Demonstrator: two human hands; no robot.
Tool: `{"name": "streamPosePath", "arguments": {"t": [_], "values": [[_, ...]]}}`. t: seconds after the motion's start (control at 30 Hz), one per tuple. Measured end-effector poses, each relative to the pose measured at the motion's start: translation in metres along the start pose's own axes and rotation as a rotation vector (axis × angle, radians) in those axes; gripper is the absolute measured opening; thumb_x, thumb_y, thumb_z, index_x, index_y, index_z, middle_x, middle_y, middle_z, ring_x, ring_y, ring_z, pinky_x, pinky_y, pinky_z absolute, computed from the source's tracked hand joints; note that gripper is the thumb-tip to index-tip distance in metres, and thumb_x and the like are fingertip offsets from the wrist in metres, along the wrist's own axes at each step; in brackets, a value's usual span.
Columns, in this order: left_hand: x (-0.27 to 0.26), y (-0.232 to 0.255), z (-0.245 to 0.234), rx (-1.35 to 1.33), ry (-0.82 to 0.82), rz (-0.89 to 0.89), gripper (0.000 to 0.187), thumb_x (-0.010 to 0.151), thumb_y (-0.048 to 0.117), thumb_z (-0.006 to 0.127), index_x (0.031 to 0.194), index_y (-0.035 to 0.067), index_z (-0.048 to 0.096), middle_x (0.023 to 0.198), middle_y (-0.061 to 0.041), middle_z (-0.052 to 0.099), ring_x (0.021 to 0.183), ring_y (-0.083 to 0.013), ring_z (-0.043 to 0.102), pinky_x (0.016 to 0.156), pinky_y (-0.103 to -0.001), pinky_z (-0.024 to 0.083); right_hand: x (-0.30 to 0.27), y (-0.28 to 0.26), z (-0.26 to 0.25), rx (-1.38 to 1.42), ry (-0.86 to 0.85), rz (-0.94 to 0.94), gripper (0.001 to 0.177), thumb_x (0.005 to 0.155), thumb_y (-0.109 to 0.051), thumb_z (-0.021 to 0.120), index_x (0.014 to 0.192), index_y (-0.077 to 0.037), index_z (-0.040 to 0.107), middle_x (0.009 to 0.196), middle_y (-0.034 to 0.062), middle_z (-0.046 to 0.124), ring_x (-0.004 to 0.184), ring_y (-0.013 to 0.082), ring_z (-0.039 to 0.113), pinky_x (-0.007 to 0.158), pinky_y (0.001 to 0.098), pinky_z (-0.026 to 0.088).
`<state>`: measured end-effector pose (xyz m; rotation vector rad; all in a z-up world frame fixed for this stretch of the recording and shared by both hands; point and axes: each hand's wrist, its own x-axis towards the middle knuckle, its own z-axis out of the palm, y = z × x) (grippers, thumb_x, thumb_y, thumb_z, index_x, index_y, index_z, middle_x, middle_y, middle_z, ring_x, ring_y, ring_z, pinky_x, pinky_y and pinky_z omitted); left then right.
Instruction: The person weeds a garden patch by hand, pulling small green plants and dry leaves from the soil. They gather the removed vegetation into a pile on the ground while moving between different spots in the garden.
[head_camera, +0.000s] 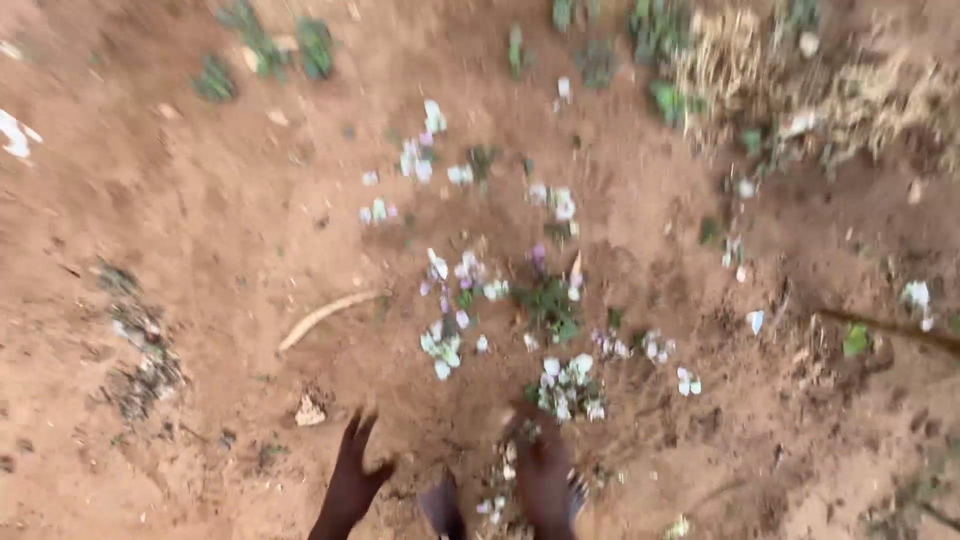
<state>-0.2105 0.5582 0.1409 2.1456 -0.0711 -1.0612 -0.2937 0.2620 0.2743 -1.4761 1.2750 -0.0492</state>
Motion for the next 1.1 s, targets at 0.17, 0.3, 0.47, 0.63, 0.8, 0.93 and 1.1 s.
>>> {"name": "streamPosePath", "arguments": {"t": [0.17, 0.3, 0.47, 0.63, 0.8, 0.93, 1.1], "values": [[-0.028, -0.048, -0.079, 0.225, 0.013, -0.164, 0.072, 0.081, 0.035, 0.079, 0.143, 0.006, 0.055, 0.147, -0.012, 0.056, 0.135, -0.0288, 0.055, 0.112, -0.039, 0.046, -0.018, -0.061, 0.044, -0.031, -0.353, 0.059, 0.031, 0.085, -0.03, 0.077, 0.105, -0.006, 0.074, 0.114, 0.0064, 0.067, 0.103, 0.0194, 0.068, 0.093, 0.032, 0.055], [0.051, -0.006, -0.098, 0.236, 0.071, -0.307, 0.067, 0.086, 0.039, 0.074, 0.141, 0.004, 0.058, 0.143, -0.016, 0.059, 0.129, -0.0316, 0.06, 0.106, -0.041, 0.052, 0.021, -0.17, 0.077, 0.164, -0.384, 0.006, 0.024, 0.091, -0.012, 0.069, 0.115, -0.01, 0.067, 0.122, 0.0057, 0.068, 0.107, 0.019, 0.071, 0.092, 0.0352, 0.059], [0.175, 0.079, -0.088, -0.115, 0.131, -0.254, 0.058, 0.085, 0.025, 0.077, 0.138, 0.009, 0.06, 0.139, -0.012, 0.062, 0.122, -0.0307, 0.063, 0.1, -0.041, 0.055, 0.088, -0.25, 0.106, 0.102, -0.437, 0.035, 0.027, 0.095, -0.024, 0.065, 0.119, -0.01, 0.065, 0.124, 0.0058, 0.068, 0.115, 0.0193, 0.068, 0.097, 0.0392, 0.057], [0.342, 0.187, -0.077, 0.188, 0.144, 0.233, 0.059, 0.099, 0.032, 0.062, 0.147, 0.002, 0.048, 0.142, -0.024, 0.054, 0.13, -0.0389, 0.054, 0.108, -0.048, 0.046, 0.175, -0.272, 0.138, 0.338, -0.294, 0.072, 0.033, 0.093, -0.008, 0.058, 0.126, -0.01, 0.061, 0.134, 0.0095, 0.066, 0.117, 0.029, 0.067, 0.102, 0.05, 0.058], [0.509, 0.214, 0.004, 0.212, 0.243, 0.239, 0.081, 0.087, 0.032, 0.078, 0.156, 0.015, 0.04, 0.161, -0.027, 0.032, 0.145, -0.0434, 0.039, 0.109, -0.053, 0.041, 0.269, -0.3, 0.119, 0.434, -0.026, 0.245, 0.03, 0.091, -0.006, 0.058, 0.119, -0.002, 0.069, 0.123, 0.0115, 0.072, 0.11, 0.0219, 0.069, 0.094, 0.0368, 0.053], [0.529, 0.26, 0.098, 0.293, 0.336, -0.05, 0.109, 0.085, 0.053, 0.078, 0.162, 0.008, 0.015, 0.16, -0.033, 0.023, 0.139, -0.0505, 0.038, 0.108, -0.057, 0.041, 0.315, -0.318, 0.101, 0.494, 0.211, 0.33, 0.037, 0.083, 0.005, 0.051, 0.114, -0.001, 0.07, 0.132, 0.0162, 0.072, 0.135, 0.0298, 0.063, 0.114, 0.0469, 0.047], [0.423, 0.376, 0.125, 0.266, 0.051, 0.531, 0.061, 0.084, 0.015, 0.046, 0.142, -0.004, 0.045, 0.111, -0.025, 0.059, 0.094, -0.0354, 0.054, 0.073, -0.047, 0.05, 0.332, -0.296, 0.086, 0.605, 0.391, 0.428, 0.033, 0.093, 0.002, 0.047, 0.118, 0.006, 0.066, 0.127, 0.0208, 0.072, 0.11, 0.0289, 0.07, 0.09, 0.0431, 0.058]]}}
